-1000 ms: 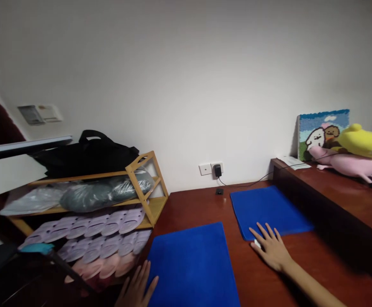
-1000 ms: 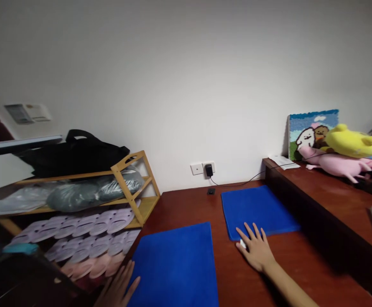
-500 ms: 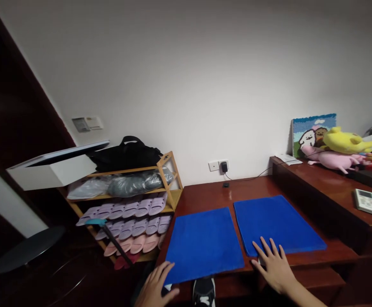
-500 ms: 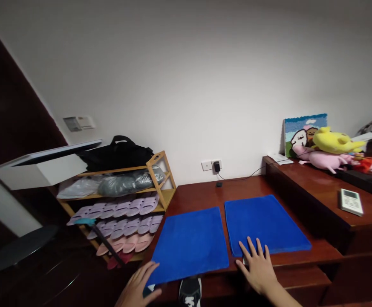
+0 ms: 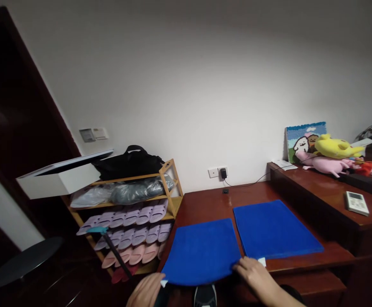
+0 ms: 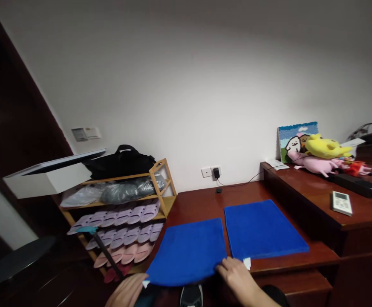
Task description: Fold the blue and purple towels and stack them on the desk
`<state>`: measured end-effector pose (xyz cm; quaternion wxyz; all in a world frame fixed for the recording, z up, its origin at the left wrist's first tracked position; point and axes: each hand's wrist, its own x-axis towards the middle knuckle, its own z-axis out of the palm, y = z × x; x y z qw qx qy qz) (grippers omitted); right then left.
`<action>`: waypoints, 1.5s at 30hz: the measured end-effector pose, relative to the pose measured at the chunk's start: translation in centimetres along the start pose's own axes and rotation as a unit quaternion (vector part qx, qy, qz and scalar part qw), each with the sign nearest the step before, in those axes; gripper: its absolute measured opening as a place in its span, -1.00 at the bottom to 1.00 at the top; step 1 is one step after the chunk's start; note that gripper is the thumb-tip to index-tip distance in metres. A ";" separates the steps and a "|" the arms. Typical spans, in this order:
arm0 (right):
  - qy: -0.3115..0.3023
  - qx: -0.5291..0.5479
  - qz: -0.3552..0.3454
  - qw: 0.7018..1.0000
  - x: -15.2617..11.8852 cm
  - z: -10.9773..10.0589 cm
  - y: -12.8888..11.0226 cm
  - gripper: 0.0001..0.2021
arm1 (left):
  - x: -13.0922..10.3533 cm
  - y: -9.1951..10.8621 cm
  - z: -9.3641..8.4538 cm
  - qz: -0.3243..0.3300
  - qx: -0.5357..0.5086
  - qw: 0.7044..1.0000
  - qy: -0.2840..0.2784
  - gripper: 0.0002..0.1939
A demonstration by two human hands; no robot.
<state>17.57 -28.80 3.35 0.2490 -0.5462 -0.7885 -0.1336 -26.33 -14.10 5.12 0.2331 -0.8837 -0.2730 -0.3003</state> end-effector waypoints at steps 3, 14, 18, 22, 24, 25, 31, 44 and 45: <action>0.022 0.018 0.022 0.999 3.0 -8.4 1.0 -0.60 | 6.2 0.4 -5.5 -0.082 -0.026 0.996 0.012 -0.62; 0.123 -0.053 0.030 0.990 2.4 -30.4 7.5 -0.57 | 26.0 6.6 -20.9 -0.190 -0.261 0.945 -0.044 -0.60; 0.078 -0.061 0.071 0.993 0.7 -28.8 12.1 -0.65 | 28.9 9.4 -15.2 -0.144 -0.332 0.918 -0.165 -0.66; 0.048 -0.060 0.138 0.987 1.8 -27.1 17.8 -0.66 | 33.8 11.1 -8.4 -0.133 -0.344 0.913 -0.175 -0.66; 0.054 -0.064 0.165 0.983 3.4 -27.7 20.4 -0.66 | 37.0 11.5 -6.0 -0.149 -0.327 0.924 -0.129 -0.67; 0.063 -0.065 0.177 0.980 4.3 -28.2 21.5 -0.66 | 38.7 11.7 -5.1 -0.159 -0.320 0.929 -0.098 -0.68; 0.138 -0.075 0.200 0.967 6.8 -30.9 26.1 -0.66 | 43.4 13.7 -2.5 -0.153 -0.268 0.951 0.027 -0.72; -0.009 0.003 0.298 0.955 -17.4 -6.8 25.1 -0.63 | 23.4 23.5 13.3 0.219 -0.197 0.950 -0.106 -0.87; 0.000 -0.004 0.299 0.954 -18.0 -6.1 25.0 -0.63 | 22.9 23.7 13.8 0.210 -0.197 0.952 -0.105 -0.88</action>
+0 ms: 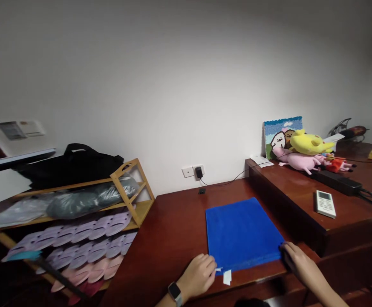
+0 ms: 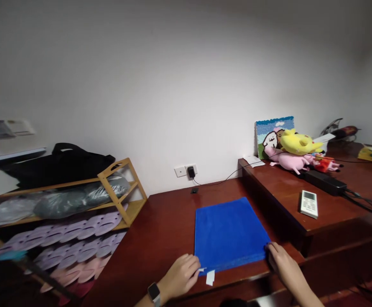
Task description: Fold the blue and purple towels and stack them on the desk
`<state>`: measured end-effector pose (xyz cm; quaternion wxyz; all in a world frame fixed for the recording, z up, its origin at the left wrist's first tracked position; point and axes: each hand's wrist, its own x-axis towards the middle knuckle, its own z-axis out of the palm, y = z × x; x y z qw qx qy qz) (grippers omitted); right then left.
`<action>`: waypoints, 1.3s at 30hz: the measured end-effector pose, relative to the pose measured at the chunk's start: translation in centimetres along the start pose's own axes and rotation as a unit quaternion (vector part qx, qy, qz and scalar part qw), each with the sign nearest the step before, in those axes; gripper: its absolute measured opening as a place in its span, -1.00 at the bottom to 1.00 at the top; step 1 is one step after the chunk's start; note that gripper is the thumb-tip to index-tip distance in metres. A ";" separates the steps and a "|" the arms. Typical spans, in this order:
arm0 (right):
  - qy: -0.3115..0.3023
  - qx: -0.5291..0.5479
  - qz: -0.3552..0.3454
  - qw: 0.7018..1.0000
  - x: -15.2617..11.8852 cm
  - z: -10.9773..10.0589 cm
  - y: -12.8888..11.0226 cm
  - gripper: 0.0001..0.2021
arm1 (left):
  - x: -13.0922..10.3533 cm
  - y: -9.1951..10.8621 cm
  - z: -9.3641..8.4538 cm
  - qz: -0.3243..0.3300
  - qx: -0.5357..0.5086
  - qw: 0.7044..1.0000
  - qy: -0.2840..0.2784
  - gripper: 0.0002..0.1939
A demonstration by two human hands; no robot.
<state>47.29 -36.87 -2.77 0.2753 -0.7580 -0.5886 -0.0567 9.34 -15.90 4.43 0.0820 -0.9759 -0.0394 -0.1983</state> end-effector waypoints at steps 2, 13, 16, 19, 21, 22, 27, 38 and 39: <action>0.009 -0.016 0.005 1.000 -0.3 0.4 0.3 -0.65 | -0.3 0.2 0.6 -0.019 -0.008 1.000 0.005 -0.88; 0.024 -0.067 -0.030 0.997 3.4 -4.2 -1.3 -0.61 | 1.8 -0.1 -2.8 -0.039 -0.102 0.994 0.002 -0.80; 0.063 -0.057 -0.013 0.996 6.3 -4.1 -3.1 -0.47 | 5.5 -0.3 -3.2 -0.123 -0.137 0.982 0.038 -0.68; 0.004 -0.062 0.020 0.998 7.3 -1.2 -4.0 -0.36 | 7.6 0.4 -0.9 -0.156 -0.131 0.979 0.017 -0.51; -0.065 -0.070 0.044 0.994 6.8 1.3 -3.9 -0.31 | 7.4 1.0 1.2 -0.125 -0.123 0.984 -0.033 -0.37; -0.092 -0.073 0.054 0.992 6.4 2.4 -3.6 -0.30 | 7.1 1.2 2.1 -0.111 -0.121 0.985 -0.056 -0.32; -0.090 -0.078 0.071 0.990 4.7 4.5 -2.0 -0.26 | 5.4 1.5 4.1 -0.117 -0.120 0.979 -0.117 -0.29; -0.067 -0.035 0.114 0.991 5.9 -2.5 -9.6 -0.41 | 8.4 1.6 0.0 -0.049 -0.019 0.974 -0.221 -0.20; -0.036 0.011 0.106 0.994 5.5 -4.3 -12.5 -0.45 | 9.2 2.0 -1.0 -0.028 0.020 0.976 -0.216 -0.22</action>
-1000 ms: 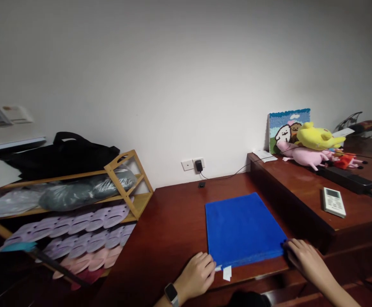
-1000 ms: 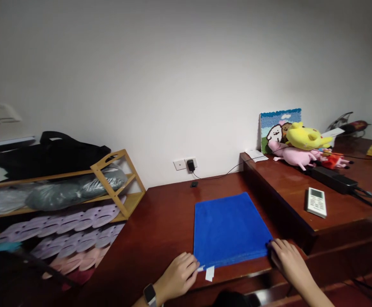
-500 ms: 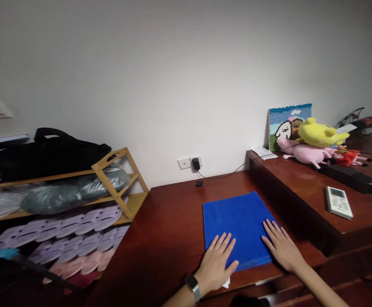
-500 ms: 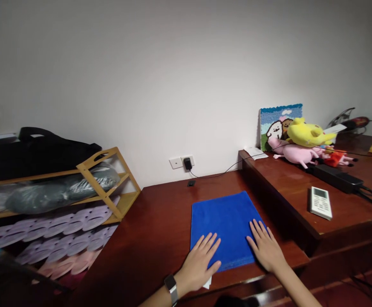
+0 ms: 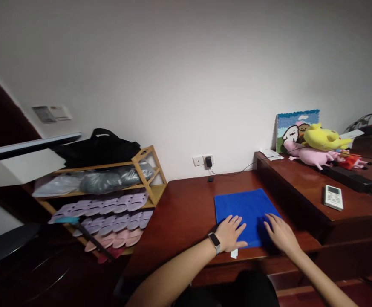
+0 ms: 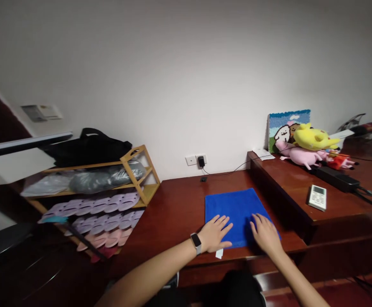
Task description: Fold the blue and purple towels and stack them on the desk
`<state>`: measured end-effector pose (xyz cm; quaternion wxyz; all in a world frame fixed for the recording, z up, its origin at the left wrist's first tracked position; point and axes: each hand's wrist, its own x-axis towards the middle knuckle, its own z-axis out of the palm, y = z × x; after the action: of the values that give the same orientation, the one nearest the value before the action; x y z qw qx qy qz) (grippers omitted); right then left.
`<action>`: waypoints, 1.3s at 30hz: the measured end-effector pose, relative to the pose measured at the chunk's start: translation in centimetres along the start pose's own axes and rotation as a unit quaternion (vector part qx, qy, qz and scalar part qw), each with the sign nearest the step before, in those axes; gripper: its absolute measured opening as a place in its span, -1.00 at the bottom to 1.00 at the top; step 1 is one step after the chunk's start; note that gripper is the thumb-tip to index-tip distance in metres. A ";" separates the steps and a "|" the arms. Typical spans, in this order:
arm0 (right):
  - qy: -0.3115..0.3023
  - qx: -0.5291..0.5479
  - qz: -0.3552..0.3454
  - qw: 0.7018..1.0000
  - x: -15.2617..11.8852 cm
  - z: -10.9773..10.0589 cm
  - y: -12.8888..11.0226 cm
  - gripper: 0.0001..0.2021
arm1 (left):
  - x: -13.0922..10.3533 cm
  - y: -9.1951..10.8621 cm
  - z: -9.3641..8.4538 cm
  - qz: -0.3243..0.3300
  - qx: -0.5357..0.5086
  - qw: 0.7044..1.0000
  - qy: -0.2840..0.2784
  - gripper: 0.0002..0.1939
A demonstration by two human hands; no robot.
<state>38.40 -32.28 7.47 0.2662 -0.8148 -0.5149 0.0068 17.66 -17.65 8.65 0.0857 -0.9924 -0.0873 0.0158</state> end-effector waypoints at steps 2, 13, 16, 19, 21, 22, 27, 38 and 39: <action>0.024 0.133 -0.052 0.989 -3.1 -3.3 -6.1 -0.53 | 0.8 1.0 -2.6 0.019 0.106 0.994 0.016 -0.34; 0.214 0.299 -0.242 0.898 -15.5 -11.0 -20.7 -0.82 | -2.2 9.0 -18.0 0.071 0.357 0.911 0.193 -0.69; 0.255 0.291 -0.270 0.882 -17.8 -12.1 -20.9 -0.82 | -3.7 11.6 -20.6 0.080 0.342 0.909 0.225 -0.71; 0.288 0.277 -0.283 0.872 -20.1 -12.9 -20.8 -0.80 | -4.6 14.0 -22.4 0.082 0.331 0.907 0.249 -0.72; 0.303 0.277 -0.291 0.864 -21.2 -13.4 -20.5 -0.78 | -5.0 15.4 -23.4 0.096 0.322 0.905 0.259 -0.73; 0.309 0.279 -0.294 0.861 -21.5 -13.7 -20.4 -0.79 | -5.1 16.0 -23.8 0.107 0.318 0.905 0.262 -0.73; 0.328 0.294 -0.300 0.846 -22.0 -15.0 -20.0 -0.81 | -5.3 17.7 -25.6 0.138 0.324 0.899 0.259 -0.75; 0.260 0.322 -0.258 0.873 -19.7 -13.1 -17.3 -0.93 | -2.4 15.1 -22.4 0.125 0.231 0.950 0.169 -0.78; 0.243 0.317 -0.240 0.885 -19.2 -12.3 -16.7 -0.96 | -2.0 14.3 -21.3 0.094 0.199 0.966 0.140 -0.77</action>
<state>18.92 -48.26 20.36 0.6208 -0.5143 -0.5843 -0.0931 19.14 -35.45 27.18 0.2907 -0.9515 0.0236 -0.0980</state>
